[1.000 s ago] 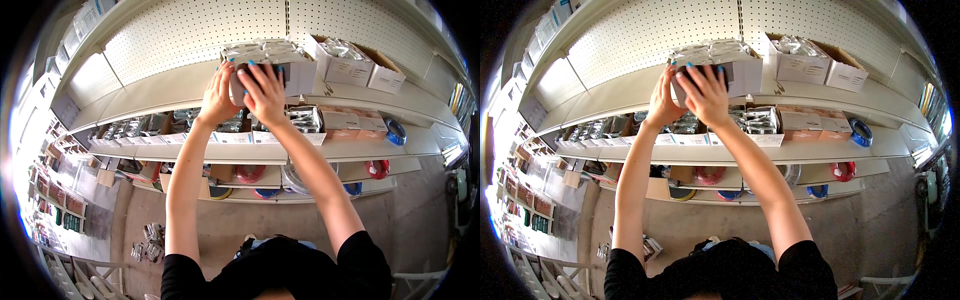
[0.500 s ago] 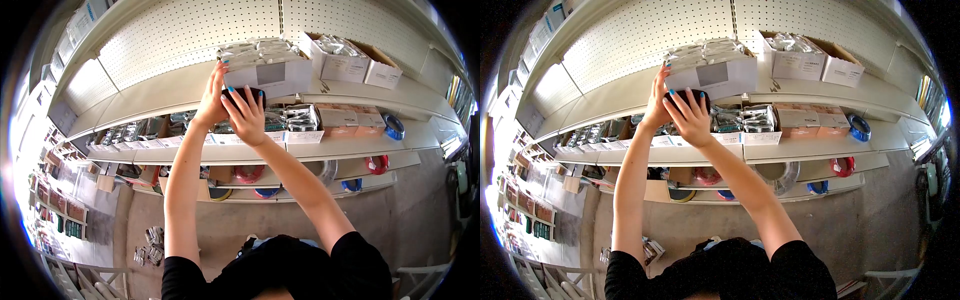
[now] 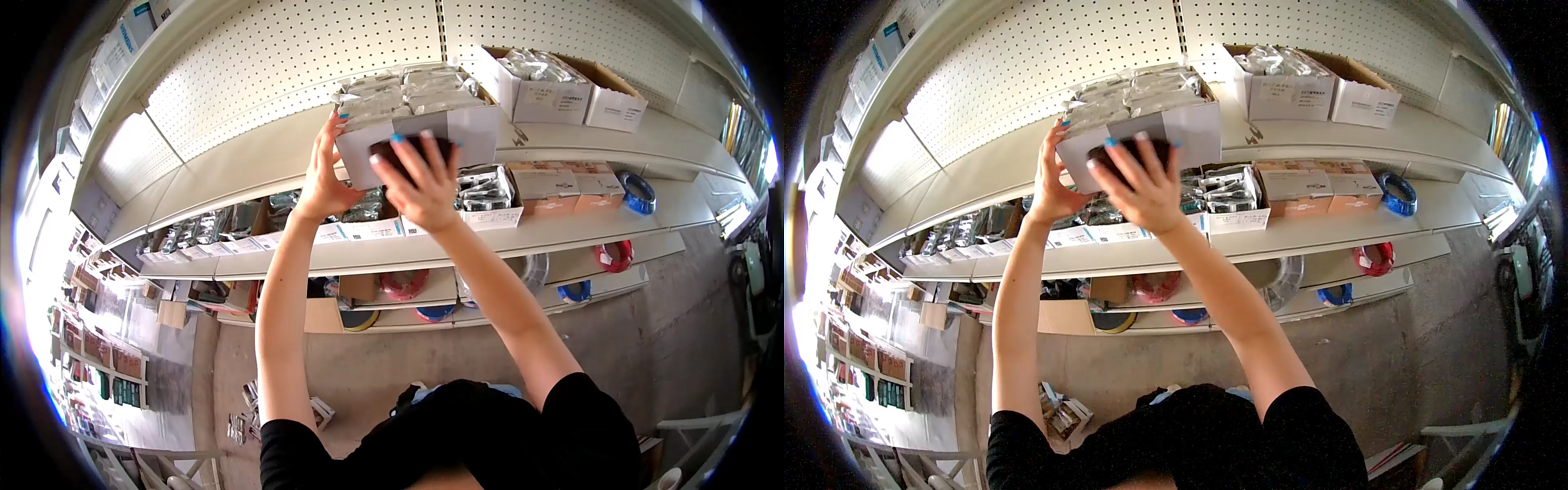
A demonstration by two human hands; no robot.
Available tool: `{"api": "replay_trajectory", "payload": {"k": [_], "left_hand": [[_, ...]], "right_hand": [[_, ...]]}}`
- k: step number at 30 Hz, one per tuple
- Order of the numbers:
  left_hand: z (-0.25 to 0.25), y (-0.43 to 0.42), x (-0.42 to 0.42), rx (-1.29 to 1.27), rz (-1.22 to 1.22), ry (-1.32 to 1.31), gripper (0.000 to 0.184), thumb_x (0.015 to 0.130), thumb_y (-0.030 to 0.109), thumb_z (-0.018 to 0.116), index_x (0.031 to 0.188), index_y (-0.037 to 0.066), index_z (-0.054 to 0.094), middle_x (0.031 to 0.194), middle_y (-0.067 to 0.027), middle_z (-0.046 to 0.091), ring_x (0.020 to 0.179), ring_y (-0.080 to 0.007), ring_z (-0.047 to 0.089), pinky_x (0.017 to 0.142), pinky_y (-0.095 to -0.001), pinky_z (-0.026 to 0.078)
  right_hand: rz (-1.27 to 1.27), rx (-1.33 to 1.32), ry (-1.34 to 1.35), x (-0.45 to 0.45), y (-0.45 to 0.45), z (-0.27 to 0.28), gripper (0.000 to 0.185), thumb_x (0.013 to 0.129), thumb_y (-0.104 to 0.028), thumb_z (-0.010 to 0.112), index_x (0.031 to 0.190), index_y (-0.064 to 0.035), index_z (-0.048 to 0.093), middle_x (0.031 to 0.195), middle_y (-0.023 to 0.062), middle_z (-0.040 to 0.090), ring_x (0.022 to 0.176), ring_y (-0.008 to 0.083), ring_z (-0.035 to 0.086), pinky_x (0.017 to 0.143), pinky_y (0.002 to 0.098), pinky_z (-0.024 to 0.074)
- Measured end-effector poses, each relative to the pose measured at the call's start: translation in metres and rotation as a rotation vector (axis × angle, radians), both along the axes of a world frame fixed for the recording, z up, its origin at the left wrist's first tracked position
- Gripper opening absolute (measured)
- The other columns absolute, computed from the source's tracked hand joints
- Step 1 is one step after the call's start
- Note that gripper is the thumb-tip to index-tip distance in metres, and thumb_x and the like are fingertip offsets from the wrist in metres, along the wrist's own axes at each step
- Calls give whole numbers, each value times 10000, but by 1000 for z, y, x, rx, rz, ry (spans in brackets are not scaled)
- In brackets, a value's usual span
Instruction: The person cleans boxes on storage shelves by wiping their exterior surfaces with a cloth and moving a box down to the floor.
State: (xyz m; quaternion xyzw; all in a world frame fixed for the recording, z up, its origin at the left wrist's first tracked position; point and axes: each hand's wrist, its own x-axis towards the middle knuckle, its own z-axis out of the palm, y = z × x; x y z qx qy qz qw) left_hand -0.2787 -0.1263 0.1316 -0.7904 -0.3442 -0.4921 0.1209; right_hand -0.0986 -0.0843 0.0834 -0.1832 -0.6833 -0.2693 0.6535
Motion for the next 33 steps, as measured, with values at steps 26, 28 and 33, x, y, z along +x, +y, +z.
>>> {"api": "replay_trajectory", "payload": {"k": [26,28,33], "left_hand": [[3,-3,8,216,130,120,746,741,180,723,1355,-30,355,1395,-263,341,1315,-457,326,1050,-507,344],[2,-3,9,77,80,19,850,641,42,757,1364,-21,315,1413,-246,322,1336,-429,312,1022,-479,423],[1,-1,12,-42,35,-46,941,604,-32,762,1399,39,264,1446,-234,284,1356,-388,296,997,-449,478]], "right_hand": [[136,-106,49,-53,-23,27,485,763,-172,642,1238,-260,608,1420,84,427,1280,364,433,993,611,329],[55,-85,-9,-33,-10,29,488,748,-198,672,1222,-300,614,1420,73,429,1299,349,416,1020,624,290],[-44,-131,218,28,37,38,540,695,-71,650,1204,-249,618,1333,96,492,1250,383,437,1057,602,251]]}}
